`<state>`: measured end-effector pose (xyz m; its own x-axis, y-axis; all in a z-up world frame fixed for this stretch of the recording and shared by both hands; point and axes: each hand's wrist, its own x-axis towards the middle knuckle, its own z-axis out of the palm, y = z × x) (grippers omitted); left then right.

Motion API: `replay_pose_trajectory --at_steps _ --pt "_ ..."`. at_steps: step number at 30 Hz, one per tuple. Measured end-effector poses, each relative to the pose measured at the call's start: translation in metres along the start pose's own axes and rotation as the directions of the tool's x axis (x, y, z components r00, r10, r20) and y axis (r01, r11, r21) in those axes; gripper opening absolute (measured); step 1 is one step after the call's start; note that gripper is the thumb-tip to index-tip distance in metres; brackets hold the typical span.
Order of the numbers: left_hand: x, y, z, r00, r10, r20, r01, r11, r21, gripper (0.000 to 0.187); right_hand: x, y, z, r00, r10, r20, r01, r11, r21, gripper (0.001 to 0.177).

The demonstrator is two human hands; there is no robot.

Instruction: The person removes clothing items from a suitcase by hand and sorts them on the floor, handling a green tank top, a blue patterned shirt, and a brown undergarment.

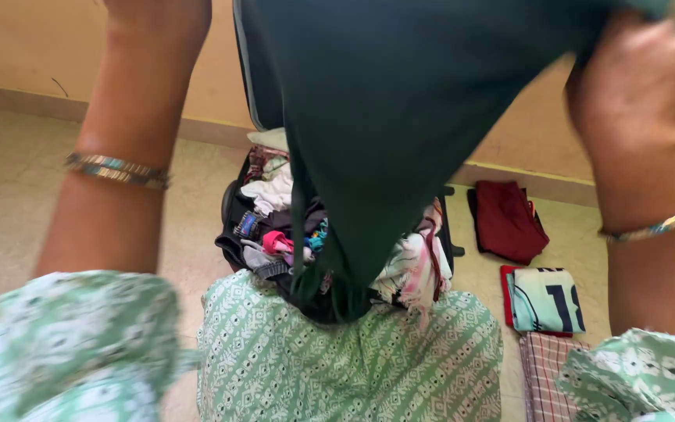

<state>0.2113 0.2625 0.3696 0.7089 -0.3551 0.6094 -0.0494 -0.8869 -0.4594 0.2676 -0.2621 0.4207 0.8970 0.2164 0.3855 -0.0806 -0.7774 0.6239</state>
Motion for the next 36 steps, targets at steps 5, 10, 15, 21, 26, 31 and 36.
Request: replay_pose_trajectory --at_steps 5,10,15,21,26,31,36 --pt "-0.015 0.012 0.001 0.992 -0.046 0.114 0.048 0.999 -0.011 0.019 0.012 -0.006 0.01 0.997 0.072 -0.025 -0.069 0.993 0.098 0.028" --pt "-0.024 0.023 0.017 0.993 -0.064 0.101 0.067 0.997 -0.026 0.02 -0.03 -0.009 0.008 0.958 0.205 -0.201 -0.149 0.954 0.259 0.023" --pt "-0.083 0.05 -0.061 0.992 -0.047 -0.117 0.022 0.978 -0.208 0.022 -0.147 0.013 0.043 0.981 0.193 -0.009 -0.152 0.802 0.577 0.024" --pt "-0.171 0.063 -0.099 0.987 0.16 0.035 -0.021 0.337 -0.941 0.01 -0.213 0.04 0.131 0.665 -0.645 -0.376 0.148 -0.38 0.913 0.017" --pt "-0.129 0.112 -0.013 0.863 -0.029 0.504 0.496 -0.14 -0.857 0.01 -0.227 0.052 0.155 0.586 -0.757 -0.288 -0.111 -0.428 0.897 0.018" --pt "-0.115 0.127 -0.005 0.892 -0.017 0.452 0.388 -0.482 -0.785 0.016 -0.198 0.035 0.161 0.628 -0.778 0.007 -0.269 -0.209 0.94 0.026" --pt "-0.12 0.124 -0.009 0.926 0.327 0.189 0.342 -0.513 -0.788 0.024 -0.168 0.003 0.179 0.739 -0.667 0.095 -0.339 -0.247 0.908 0.036"
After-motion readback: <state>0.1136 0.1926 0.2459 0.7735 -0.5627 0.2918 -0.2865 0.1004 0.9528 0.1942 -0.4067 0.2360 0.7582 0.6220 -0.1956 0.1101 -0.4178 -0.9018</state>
